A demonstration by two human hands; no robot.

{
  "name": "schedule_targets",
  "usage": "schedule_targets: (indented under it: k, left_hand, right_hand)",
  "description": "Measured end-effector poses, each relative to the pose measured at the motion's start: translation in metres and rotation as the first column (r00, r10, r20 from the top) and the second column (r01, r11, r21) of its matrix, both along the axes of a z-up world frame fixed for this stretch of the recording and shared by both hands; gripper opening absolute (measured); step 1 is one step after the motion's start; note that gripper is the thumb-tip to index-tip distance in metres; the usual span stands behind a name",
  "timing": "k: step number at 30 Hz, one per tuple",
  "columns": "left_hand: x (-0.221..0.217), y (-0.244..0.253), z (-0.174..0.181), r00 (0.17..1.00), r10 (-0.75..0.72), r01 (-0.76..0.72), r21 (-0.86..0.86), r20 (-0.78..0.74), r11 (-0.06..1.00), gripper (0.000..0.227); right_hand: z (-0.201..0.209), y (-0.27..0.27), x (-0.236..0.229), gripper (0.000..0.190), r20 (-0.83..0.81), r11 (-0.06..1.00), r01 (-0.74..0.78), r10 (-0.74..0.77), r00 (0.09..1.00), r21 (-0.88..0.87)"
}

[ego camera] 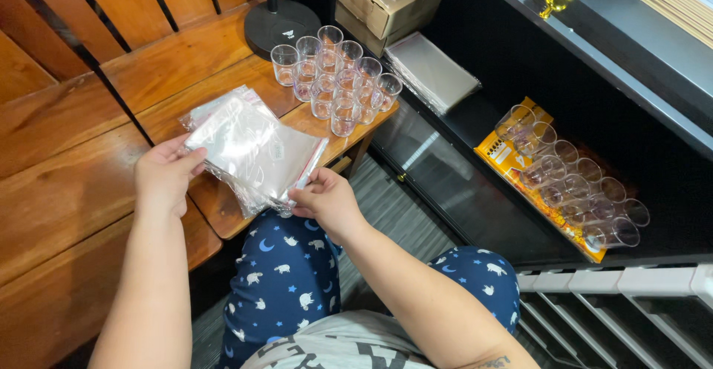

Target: The person arranges clear plastic cups on a wooden bench, then closes a cardboard box and places it on a shelf. They proceed to pick up stacks of plastic bags from the bench and place them into the shelf.

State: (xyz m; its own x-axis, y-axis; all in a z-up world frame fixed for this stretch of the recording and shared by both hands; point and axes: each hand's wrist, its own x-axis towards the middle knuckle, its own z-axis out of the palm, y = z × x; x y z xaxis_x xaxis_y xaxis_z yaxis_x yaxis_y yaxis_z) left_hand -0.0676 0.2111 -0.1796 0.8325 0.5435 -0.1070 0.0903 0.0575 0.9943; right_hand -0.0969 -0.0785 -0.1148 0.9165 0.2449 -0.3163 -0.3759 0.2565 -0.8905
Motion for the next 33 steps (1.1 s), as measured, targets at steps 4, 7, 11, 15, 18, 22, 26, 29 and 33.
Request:
schedule_targets:
  k: [4, 7, 11, 15, 18, 22, 26, 29, 33]
  left_hand:
    - [-0.008, -0.006, 0.016, 0.998, -0.002, 0.005, -0.050, 0.056, 0.999, 0.047]
    - [-0.015, -0.026, 0.048, 0.995, -0.016, 0.027, -0.121, 0.094, 0.992, 0.044]
    - [0.002, -0.056, 0.072, 0.986, -0.078, 0.104, -0.176, 0.149, 0.979, 0.045]
    - [0.024, -0.107, 0.111, 0.956, -0.219, 0.231, -0.041, 0.196, 0.972, 0.054]
    - [0.061, -0.151, 0.117, 0.924, -0.298, 0.319, -0.054, 0.237, 0.946, 0.049]
    - [0.119, -0.212, 0.111, 0.904, -0.333, 0.369, -0.091, 0.268, 0.925, 0.050]
    - [0.158, -0.278, 0.120, 0.935, -0.298, 0.345, -0.298, 0.192, 0.890, 0.053]
    - [0.172, -0.330, 0.133, 0.947, -0.251, 0.321, -0.567, 0.201, 0.758, 0.052]
    - [0.210, -0.388, 0.122, 0.926, -0.201, 0.377, -0.767, 0.318, 0.519, 0.034]
  right_hand:
    - [-0.001, -0.003, 0.002, 0.031, 0.035, 1.000, 0.024, -0.025, 0.999, 0.013]
    - [0.007, -0.013, 0.003, 0.032, 0.082, 0.999, 0.038, -0.040, 0.996, 0.034]
    - [0.027, -0.047, 0.016, 0.028, 0.198, 0.996, 0.067, -0.077, 0.977, 0.057]
    - [0.054, -0.101, 0.040, 0.025, 0.290, 0.970, 0.244, -0.231, 0.929, -0.009]
    - [0.055, -0.146, 0.060, 0.024, 0.269, 0.922, 0.387, -0.378, 0.886, 0.022]
    - [0.063, -0.193, 0.074, 0.026, 0.269, 0.880, 0.473, -0.465, 0.844, 0.039]
    - [0.066, -0.225, 0.088, 0.025, 0.239, 0.826, 0.561, -0.556, 0.796, 0.054]
    - [0.072, -0.242, 0.095, 0.025, 0.208, 0.792, 0.606, -0.608, 0.766, 0.078]
    - [0.064, -0.261, 0.119, 0.026, 0.174, 0.748, 0.655, -0.662, 0.729, 0.106]
